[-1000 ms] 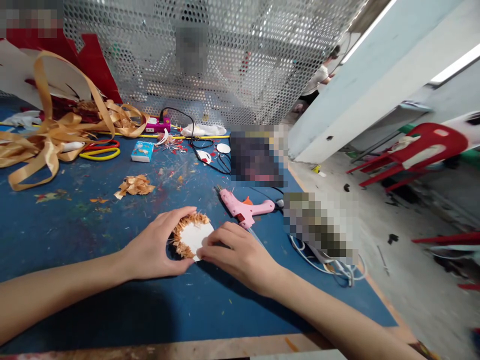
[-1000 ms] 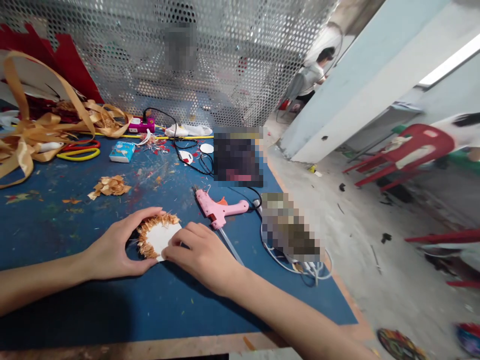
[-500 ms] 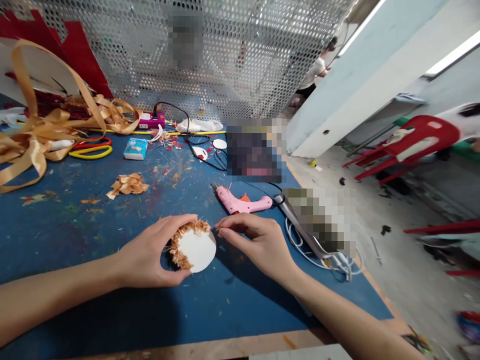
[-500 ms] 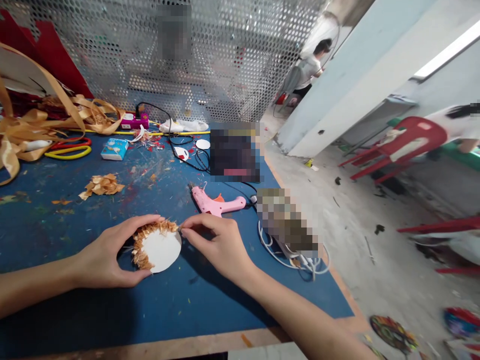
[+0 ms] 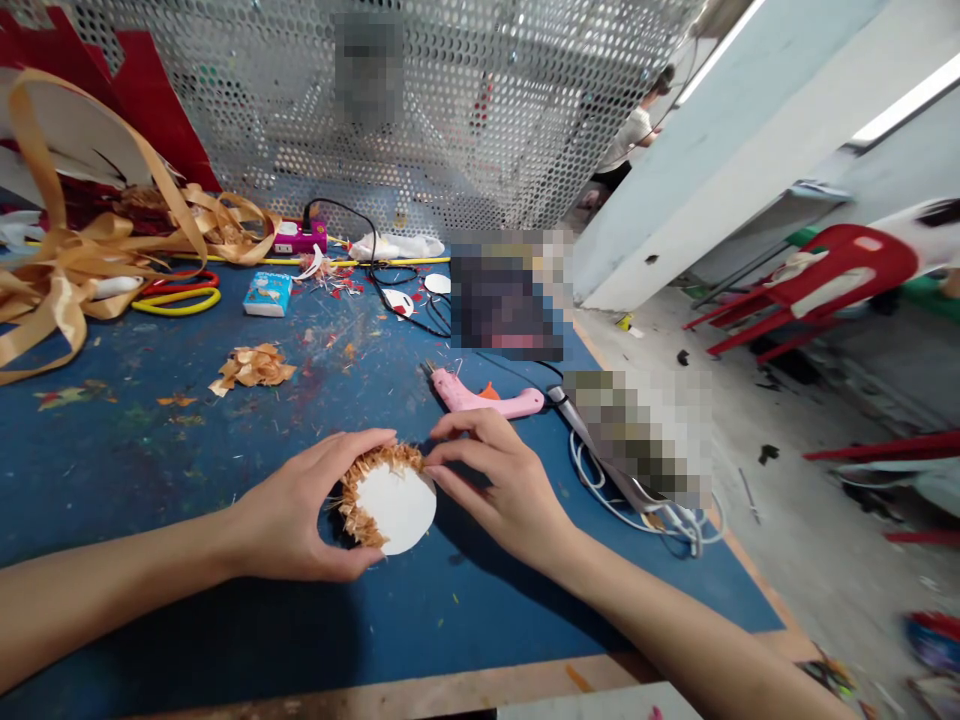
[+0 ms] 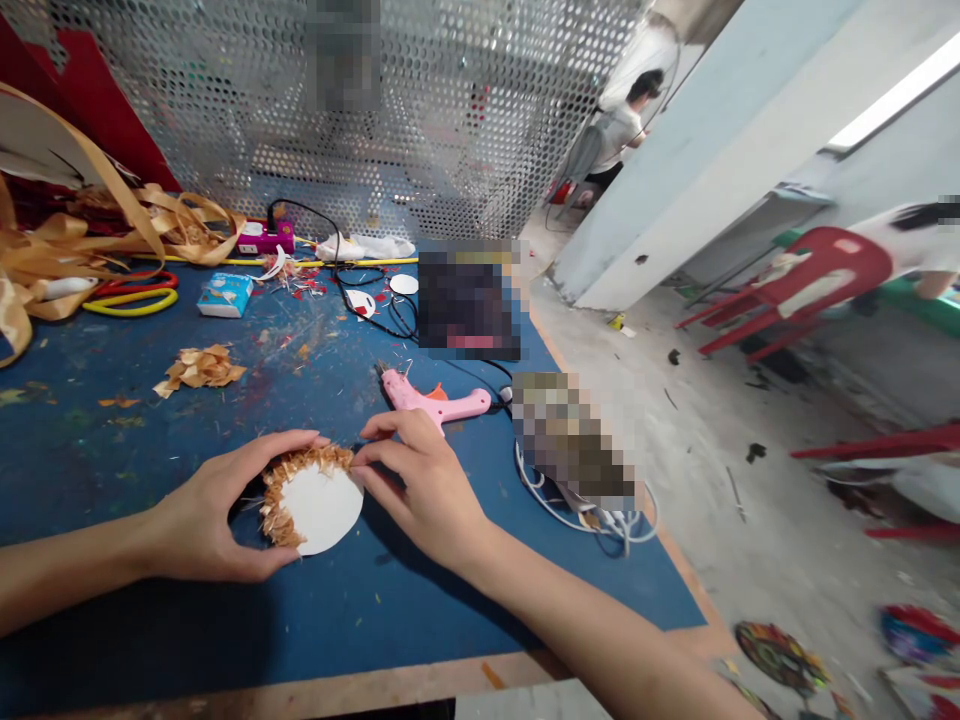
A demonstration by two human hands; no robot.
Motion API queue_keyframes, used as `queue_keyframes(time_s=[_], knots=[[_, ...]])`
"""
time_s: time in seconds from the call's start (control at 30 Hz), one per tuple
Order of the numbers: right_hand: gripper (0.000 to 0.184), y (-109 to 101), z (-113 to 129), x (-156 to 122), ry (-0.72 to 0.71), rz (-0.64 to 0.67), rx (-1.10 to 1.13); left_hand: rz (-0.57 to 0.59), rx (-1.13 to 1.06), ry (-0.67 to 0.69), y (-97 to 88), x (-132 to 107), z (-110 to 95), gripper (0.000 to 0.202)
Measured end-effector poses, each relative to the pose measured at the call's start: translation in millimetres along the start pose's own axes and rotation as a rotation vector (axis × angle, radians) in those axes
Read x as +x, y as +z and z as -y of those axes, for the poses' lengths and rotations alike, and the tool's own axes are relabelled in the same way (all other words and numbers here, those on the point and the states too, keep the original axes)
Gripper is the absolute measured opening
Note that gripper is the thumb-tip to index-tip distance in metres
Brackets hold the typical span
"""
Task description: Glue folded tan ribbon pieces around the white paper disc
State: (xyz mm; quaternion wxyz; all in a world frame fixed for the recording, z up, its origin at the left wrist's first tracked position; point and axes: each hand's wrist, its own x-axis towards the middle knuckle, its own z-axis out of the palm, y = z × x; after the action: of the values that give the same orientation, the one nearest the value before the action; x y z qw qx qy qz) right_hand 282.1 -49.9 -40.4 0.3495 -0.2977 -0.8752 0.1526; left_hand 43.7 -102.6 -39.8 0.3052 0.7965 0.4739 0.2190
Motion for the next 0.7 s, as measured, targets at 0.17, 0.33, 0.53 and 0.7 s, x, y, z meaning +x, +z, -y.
queue_keyframes(time_s=[0.17, 0.33, 0.53, 0.7], knots=[[0.008, 0, 1, 1, -0.04, -0.015, -0.065, 0.002, -0.014, 0.011, 0.8, -1, 0, 0.083], [0.009, 2, 0, 1, -0.123, -0.055, -0.133, -0.007, -0.04, 0.014, 0.2, -2, -1, 0.083], [0.01, 1, 2, 0, -0.205, -0.075, -0.165, -0.014, -0.082, -0.007, -1.6, -2, -5, 0.082], [0.014, -11, -8, 3, -0.036, -0.142, -0.066, -0.054, -0.107, 0.01, -3.2, 2, -5, 0.075]])
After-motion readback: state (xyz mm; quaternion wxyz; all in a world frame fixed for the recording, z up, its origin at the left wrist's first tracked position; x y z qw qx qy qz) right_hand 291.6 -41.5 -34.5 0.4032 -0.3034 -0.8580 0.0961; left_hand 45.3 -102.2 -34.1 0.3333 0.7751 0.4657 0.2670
